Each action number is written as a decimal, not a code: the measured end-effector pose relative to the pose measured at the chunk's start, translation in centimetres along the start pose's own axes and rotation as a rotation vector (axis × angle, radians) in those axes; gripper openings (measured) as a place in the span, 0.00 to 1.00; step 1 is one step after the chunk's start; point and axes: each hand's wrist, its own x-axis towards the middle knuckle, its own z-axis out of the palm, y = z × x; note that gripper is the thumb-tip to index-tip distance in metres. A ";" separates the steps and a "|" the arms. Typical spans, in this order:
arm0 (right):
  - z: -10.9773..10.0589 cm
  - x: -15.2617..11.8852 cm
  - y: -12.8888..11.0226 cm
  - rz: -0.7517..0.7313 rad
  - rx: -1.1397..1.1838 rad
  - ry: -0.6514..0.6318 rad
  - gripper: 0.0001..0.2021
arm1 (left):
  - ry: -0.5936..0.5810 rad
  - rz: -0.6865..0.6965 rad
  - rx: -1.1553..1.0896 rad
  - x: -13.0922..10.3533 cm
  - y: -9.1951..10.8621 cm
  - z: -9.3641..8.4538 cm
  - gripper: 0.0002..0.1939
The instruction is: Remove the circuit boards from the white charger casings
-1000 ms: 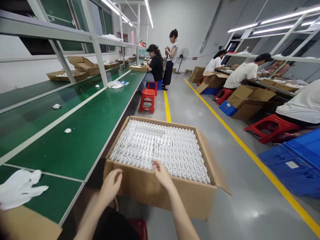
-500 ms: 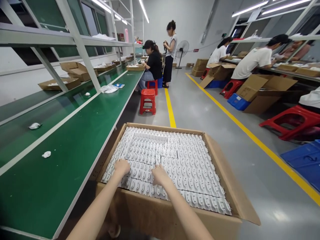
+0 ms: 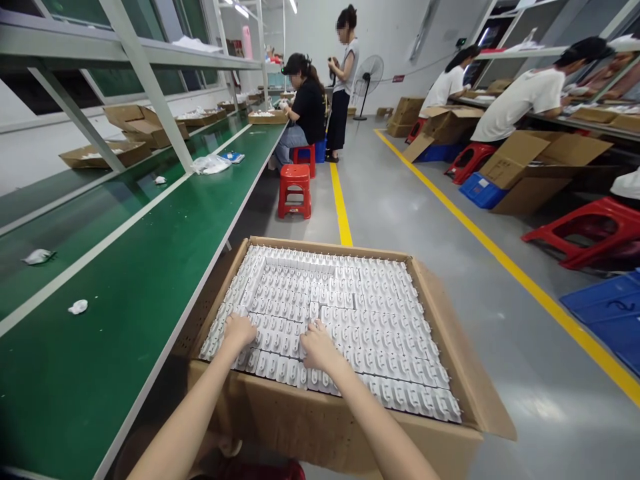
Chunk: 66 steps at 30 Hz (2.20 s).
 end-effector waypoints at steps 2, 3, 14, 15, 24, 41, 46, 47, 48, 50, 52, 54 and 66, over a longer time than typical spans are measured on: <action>0.2 0.1 0.1 -0.005 -0.005 0.004 0.15 | 0.012 0.010 0.010 -0.3 -0.1 0.1 0.17; 0.3 0.2 0.1 -0.008 -0.006 0.008 0.15 | 0.017 0.015 0.013 -0.4 -0.1 0.2 0.17; 1.2 0.2 1.3 -0.099 0.087 0.113 0.14 | 0.036 -0.029 -0.040 -0.9 0.2 0.7 0.17; 1.3 0.0 1.4 -0.103 0.102 0.127 0.14 | 0.039 -0.039 -0.053 -0.9 0.2 0.7 0.17; 1.9 -1.3 2.1 -0.070 0.345 0.288 0.18 | 0.162 -0.134 -0.216 -1.3 -1.0 0.1 0.16; -2.4 -2.3 0.2 -0.143 0.581 0.328 0.16 | 0.254 0.014 -0.566 -4.0 -1.0 -1.5 0.16; -2.8 -1.8 0.1 -0.098 0.593 0.320 0.15 | 0.133 0.168 -0.460 -3.2 -1.6 -1.7 0.17; -2.9 -1.9 0.2 -0.093 0.597 0.327 0.16 | 0.109 0.198 -0.430 -3.2 -1.7 -1.7 0.18; -3.1 -2.0 0.4 -0.087 0.602 0.339 0.16 | 0.088 0.225 -0.397 -3.2 -1.8 -1.6 0.18; -3.6 -2.2 1.1 -0.069 0.610 0.380 0.16 | 0.059 0.271 -0.326 -3.1 -1.8 -1.4 0.18; -4.2 -2.1 1.9 -0.041 0.614 0.431 0.16 | 0.046 0.304 -0.249 -2.8 -1.5 -1.4 0.19; -4.7 -1.6 2.6 -0.011 0.605 0.474 0.17 | 0.043 0.326 -0.174 -2.4 -0.8 -1.4 0.19; -4.6 4.6 3.5 -0.021 0.405 0.280 0.17 | -0.064 0.447 0.037 0.5 0.6 -1.3 0.18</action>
